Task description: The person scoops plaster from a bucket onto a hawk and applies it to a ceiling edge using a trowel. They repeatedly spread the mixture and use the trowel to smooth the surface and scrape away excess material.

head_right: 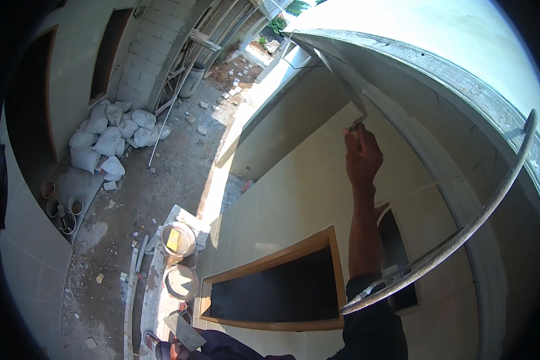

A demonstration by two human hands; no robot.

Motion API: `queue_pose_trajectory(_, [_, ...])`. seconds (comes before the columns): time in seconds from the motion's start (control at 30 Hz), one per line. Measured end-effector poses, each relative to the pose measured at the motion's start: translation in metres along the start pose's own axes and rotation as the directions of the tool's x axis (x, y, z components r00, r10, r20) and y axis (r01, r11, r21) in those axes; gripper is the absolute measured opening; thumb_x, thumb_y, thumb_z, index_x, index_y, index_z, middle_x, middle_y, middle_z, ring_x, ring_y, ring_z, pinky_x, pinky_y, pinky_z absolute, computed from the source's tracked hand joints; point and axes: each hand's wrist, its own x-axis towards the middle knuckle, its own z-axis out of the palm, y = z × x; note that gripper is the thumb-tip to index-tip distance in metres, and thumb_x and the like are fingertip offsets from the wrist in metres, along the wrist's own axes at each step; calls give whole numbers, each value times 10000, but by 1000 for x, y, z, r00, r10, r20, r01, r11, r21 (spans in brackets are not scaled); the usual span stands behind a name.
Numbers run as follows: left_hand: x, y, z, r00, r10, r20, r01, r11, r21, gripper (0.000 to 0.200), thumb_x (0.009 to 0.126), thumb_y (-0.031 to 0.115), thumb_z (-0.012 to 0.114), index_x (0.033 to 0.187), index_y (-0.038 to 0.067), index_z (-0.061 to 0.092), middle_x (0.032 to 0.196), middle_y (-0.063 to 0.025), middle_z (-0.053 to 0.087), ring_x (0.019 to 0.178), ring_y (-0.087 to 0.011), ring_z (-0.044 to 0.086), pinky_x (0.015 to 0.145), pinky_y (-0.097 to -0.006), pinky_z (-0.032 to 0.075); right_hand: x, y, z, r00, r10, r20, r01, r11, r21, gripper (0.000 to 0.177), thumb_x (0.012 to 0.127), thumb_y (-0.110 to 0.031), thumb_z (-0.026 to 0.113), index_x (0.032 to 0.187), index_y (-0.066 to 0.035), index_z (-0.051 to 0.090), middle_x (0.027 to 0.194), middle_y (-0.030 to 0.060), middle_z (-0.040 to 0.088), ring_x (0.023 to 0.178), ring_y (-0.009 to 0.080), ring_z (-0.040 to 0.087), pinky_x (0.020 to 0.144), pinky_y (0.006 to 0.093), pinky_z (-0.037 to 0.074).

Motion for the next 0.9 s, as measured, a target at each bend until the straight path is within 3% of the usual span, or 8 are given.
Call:
queue_pose_trajectory(0.2, [-9, 8, 14, 1000, -2, 14, 2, 999, -32, 475, 818, 184, 657, 1247, 41, 513, 1112, -101, 618, 958, -239, 622, 827, -393, 533, 13, 13, 7, 996, 58, -70, -65, 992, -106, 304, 870, -140, 695, 1106, 43, 635, 766, 48, 596, 652, 103, 511, 608, 251, 434])
queue_pose_trajectory(0.27, [-11, 10, 17, 1000, -7, 21, 8, 999, -45, 502, 810, 198, 670, 1258, 41, 506, 1123, -104, 617, 970, -247, 625, 839, -402, 534, 0, 1, -19, 993, 63, -97, -59, 997, 39, 298, 874, -138, 692, 1098, 50, 635, 804, 51, 630, 660, 101, 525, 604, 261, 443])
queue_pose_trajectory(0.37, [-13, 15, 26, 999, -13, 35, 16, 998, -64, 542, 799, 219, 689, 1274, 42, 496, 1139, -109, 616, 989, -258, 628, 856, -415, 535, -15, -35, -64, 984, 118, -137, -115, 993, 27, 304, 873, -142, 698, 1104, 45, 635, 750, 57, 596, 639, 116, 525, 581, 258, 433])
queue_pose_trajectory(0.43, [-17, 19, 27, 999, -20, 45, 23, 997, -74, 570, 791, 233, 702, 1284, 42, 489, 1150, -112, 615, 1002, -265, 631, 867, -424, 535, -28, -48, -83, 965, 185, -186, -165, 979, 119, 357, 877, -136, 694, 1173, 51, 623, 874, 62, 658, 720, 87, 554, 650, 231, 478])
queue_pose_trajectory(0.5, [-23, 23, 28, 998, -20, 51, 25, 996, -85, 598, 783, 247, 714, 1295, 42, 482, 1160, -116, 614, 1015, -272, 633, 879, -433, 536, -38, -62, -101, 941, 276, -194, -252, 958, 138, 393, 892, -176, 681, 1190, 70, 606, 856, 60, 643, 716, 86, 558, 635, 222, 483])
queue_pose_trajectory(0.6, [-33, 26, 31, 997, -13, 74, 21, 993, -116, 640, 772, 268, 733, 1310, 43, 472, 1177, -121, 612, 1034, -283, 637, 896, -446, 536, -51, -58, -116, 978, 88, -188, -70, 993, 100, 391, 914, -202, 654, 1189, 71, 597, 811, 49, 620, 688, 84, 540, 632, 223, 467])
queue_pose_trajectory(0.67, [-38, 30, 31, 998, -27, 59, 33, 993, -111, 626, 770, 239, 706, 1313, 40, 468, 1189, -127, 605, 1047, -289, 629, 904, -459, 529, -55, -60, -126, 997, 36, -66, -37, 999, -19, 381, 904, -207, 668, 1177, 54, 613, 787, 45, 606, 669, 87, 520, 610, 226, 432])
queue_pose_trajectory(0.9, [-53, 36, 17, 996, -52, 70, 58, 994, -92, 590, 765, 139, 610, 1324, 31, 455, 1233, -150, 580, 1093, -310, 605, 933, -505, 502, -20, -48, -88, 996, 83, 30, -82, 997, -14, 377, 887, -180, 685, 1180, 48, 616, 716, 17, 528, 596, 76, 388, 562, 233, 366])
